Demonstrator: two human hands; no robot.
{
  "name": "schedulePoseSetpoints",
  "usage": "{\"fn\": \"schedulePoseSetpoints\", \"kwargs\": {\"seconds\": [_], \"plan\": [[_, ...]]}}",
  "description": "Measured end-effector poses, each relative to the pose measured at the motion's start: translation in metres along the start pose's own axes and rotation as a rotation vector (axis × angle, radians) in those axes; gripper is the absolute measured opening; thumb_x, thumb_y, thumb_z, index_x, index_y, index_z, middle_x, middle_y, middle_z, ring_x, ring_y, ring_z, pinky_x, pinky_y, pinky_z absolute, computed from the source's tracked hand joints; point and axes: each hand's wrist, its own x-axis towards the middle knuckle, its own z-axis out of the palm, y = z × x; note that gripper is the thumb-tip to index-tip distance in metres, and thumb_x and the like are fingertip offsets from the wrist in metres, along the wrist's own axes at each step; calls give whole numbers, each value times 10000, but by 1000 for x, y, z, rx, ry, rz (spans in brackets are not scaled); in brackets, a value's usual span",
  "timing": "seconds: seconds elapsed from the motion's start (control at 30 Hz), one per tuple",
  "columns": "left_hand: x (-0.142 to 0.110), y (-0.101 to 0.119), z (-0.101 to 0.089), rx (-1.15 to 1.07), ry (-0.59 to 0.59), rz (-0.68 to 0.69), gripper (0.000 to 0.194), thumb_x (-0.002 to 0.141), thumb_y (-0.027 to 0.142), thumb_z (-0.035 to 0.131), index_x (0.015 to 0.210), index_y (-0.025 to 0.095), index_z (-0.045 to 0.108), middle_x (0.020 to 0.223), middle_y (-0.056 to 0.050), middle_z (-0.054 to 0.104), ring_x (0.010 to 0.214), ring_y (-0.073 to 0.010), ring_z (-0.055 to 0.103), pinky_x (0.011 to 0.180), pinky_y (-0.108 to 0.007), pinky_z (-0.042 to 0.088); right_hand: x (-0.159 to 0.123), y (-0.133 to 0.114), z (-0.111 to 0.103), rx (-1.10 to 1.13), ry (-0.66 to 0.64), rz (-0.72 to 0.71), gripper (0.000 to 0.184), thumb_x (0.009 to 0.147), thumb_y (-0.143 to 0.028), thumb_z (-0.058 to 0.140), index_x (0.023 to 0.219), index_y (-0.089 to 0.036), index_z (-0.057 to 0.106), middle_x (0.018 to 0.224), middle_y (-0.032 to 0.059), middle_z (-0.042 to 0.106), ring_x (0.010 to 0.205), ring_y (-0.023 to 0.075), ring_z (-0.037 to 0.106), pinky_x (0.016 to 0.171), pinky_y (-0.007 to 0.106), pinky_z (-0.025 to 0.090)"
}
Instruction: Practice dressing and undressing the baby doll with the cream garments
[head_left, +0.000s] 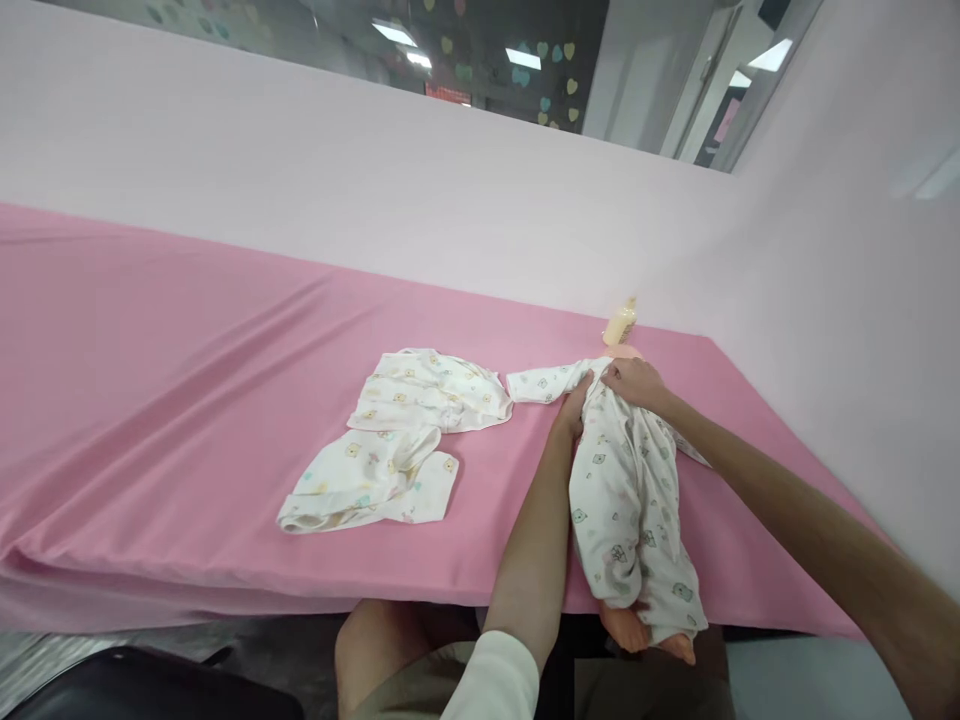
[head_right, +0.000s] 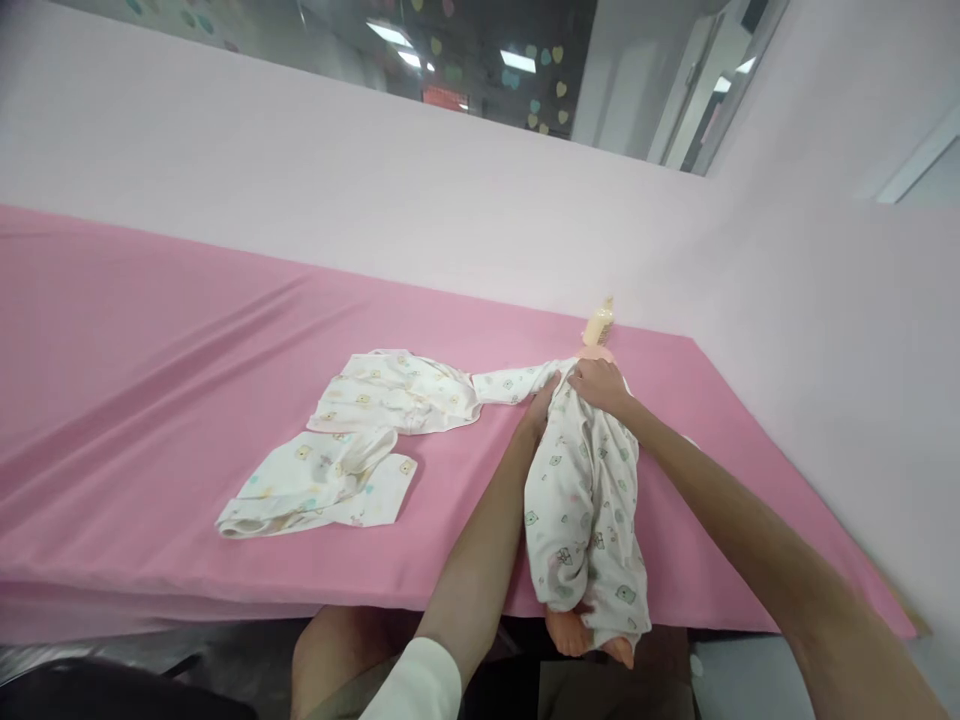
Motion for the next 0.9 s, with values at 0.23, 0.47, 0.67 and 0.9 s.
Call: {"fn": "schedulePoseSetpoints", "kwargs": {"seconds": [0.23, 0.47, 0.67, 0.9], "plan": [[-34, 11, 17, 95, 61, 6, 599, 831, 591, 543, 1238, 154, 586, 1133, -138, 668, 1164, -293, 569, 1029, -414, 421, -65, 38, -1, 211, 81, 15, 189, 832, -273, 472, 837, -174, 634, 879, 67, 659, 831, 190, 564, 727, 286, 392], [-36, 18, 30, 143, 39, -14, 527, 859, 565, 505, 1147, 140, 623, 1027, -127, 694, 1101, -298, 591, 1002, -429, 434, -101, 76, 0, 487, -127, 114, 267, 842, -303, 480, 1008, -185, 653, 1022, 74, 680, 885, 195, 616, 757, 292, 450], [-36, 19, 26, 284, 118, 0, 506, 810, 559, 575, 1110, 156, 632, 945, -98, 696, 1011, -275, 612, 944, -391, 468, -90, 82, 11, 532, -106, 83, 184, 830, -319, 485, 866, -189, 611, 805, 27, 646, 696, 159, 563, 616, 260, 404], [-42, 18, 23, 383, 121, -17, 485, 812, 562, 562, 1115, 190, 631, 906, -82, 692, 931, -250, 622, 867, -366, 488, -66, 93, 25, 542, 13, 155, 180, 842, -316, 453, 775, -197, 571, 701, 0, 590, 632, 144, 517, 584, 258, 354]]}}
